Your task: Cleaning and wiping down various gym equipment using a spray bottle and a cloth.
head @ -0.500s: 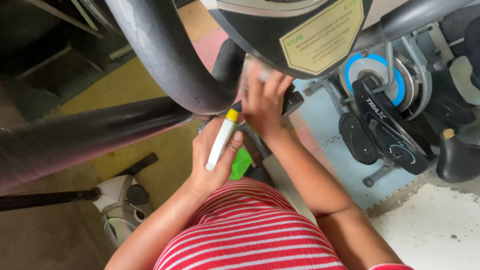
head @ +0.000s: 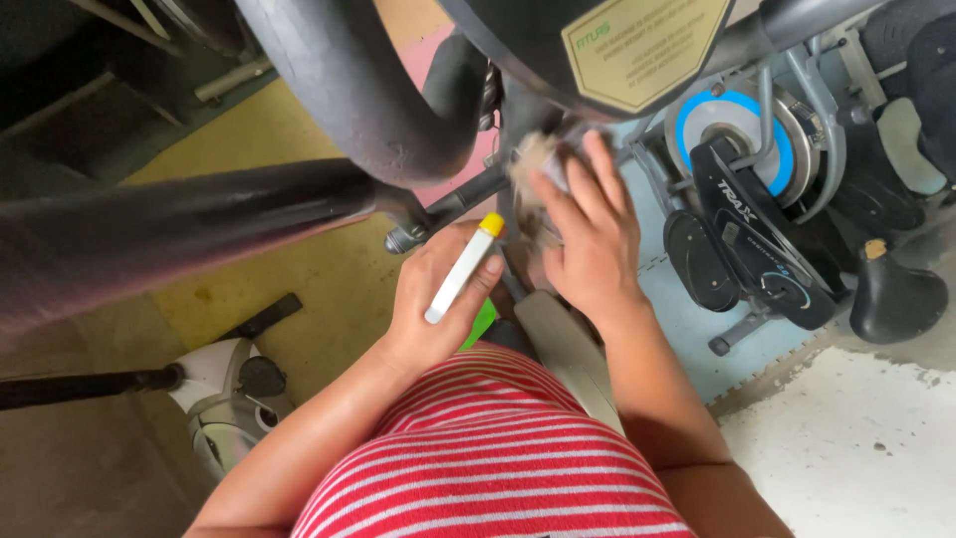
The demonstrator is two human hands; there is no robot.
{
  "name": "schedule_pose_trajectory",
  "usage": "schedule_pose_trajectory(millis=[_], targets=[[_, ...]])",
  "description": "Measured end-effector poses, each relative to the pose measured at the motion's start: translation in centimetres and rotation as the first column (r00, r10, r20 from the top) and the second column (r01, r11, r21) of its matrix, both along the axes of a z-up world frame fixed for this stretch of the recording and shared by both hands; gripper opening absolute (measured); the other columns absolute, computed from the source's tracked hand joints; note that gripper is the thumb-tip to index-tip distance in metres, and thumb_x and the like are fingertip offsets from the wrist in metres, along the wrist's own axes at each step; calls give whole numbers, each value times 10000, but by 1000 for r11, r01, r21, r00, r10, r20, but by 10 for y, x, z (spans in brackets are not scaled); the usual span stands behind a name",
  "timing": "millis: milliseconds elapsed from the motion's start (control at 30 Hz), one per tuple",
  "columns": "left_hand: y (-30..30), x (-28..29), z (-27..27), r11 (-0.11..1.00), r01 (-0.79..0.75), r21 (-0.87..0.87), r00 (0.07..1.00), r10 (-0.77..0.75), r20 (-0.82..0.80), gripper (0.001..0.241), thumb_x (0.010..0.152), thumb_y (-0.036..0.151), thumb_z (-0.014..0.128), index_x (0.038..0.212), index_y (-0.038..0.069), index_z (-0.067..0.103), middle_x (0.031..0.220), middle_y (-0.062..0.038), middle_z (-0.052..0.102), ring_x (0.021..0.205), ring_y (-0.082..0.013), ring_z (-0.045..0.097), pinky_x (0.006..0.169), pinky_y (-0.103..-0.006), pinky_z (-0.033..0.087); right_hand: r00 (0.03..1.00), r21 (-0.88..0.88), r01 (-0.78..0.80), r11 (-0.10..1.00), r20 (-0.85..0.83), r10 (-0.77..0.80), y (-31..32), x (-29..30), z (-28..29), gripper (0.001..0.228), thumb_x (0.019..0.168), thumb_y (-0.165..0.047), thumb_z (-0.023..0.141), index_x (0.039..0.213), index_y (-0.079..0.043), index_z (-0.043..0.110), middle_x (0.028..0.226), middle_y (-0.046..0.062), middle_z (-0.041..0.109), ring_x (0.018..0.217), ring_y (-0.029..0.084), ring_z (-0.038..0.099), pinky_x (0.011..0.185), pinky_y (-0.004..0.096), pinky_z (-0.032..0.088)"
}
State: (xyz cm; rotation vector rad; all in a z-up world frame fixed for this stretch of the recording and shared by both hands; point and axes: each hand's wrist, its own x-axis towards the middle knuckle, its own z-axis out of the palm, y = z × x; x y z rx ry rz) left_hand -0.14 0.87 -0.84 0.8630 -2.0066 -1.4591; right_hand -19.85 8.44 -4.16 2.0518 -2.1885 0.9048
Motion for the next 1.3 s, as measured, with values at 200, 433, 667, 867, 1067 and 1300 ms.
schedule_pose_trajectory(millis=[200, 433, 667, 867, 1067, 1300], targets=[[6, 1, -1, 997, 76, -9, 996, -77, -46, 281, 1010, 241, 640, 1202, 36, 655, 1025, -120, 687, 918, -278, 694, 849, -368, 547, 990, -182, 109, 977, 110, -90, -17, -2, -39, 498, 829, -73, 794, 1315, -88, 688, 1481, 215, 502, 1335, 443, 470, 1134, 472, 431], [16, 13, -12, 991, 96, -98, 984, -109, -141, 229, 1021, 195, 654, 1179, 29, 652, 1083, -131, 688, 991, -307, 681, 890, -376, 544, 262, -139, 427, 893, 965, 25, -39, -28, -122, 283, 1040, -245, 684, 1248, -55, 709, 1239, 118, 702, 1155, 253, 648, 1022, 379, 523], [17, 19, -15, 996, 84, -18, 994, -85, -62, 207, 1003, 184, 658, 1141, 30, 664, 1067, -132, 690, 952, -303, 688, 865, -375, 548, -212, -24, 630, 776, 956, 202, -39, 46, -97, 532, 1022, -400, 522, 1459, -148, 352, 1380, 138, 485, 1170, 309, 579, 950, 484, 510], [18, 25, -22, 995, 87, -43, 986, -92, -141, 213, 1017, 189, 647, 1153, 26, 652, 1143, -140, 692, 1027, -310, 690, 914, -375, 549, 804, -306, 524, 795, 487, -342, -33, 53, -82, 572, 1127, -294, 529, 1581, -109, 235, 1647, 203, 160, 1464, 376, 316, 1216, 501, 331], [16, 32, -22, 994, 71, -87, 993, -78, -88, 214, 1013, 192, 645, 1152, 30, 660, 1144, -142, 694, 1022, -328, 683, 916, -384, 542, 779, -136, 469, 872, 528, -337, -32, -5, -73, 325, 1076, -248, 611, 1360, -96, 651, 1446, 144, 486, 1229, 266, 509, 1052, 398, 428], [12, 39, -24, 998, 48, -46, 995, -52, -82, 226, 1003, 200, 649, 1143, 24, 656, 1077, -146, 685, 958, -324, 686, 859, -384, 544, 342, -183, 468, 864, 940, 14, -60, -22, -37, 464, 1122, -334, 557, 1480, -52, 468, 1464, 130, 543, 1288, 188, 547, 1039, 322, 466]])
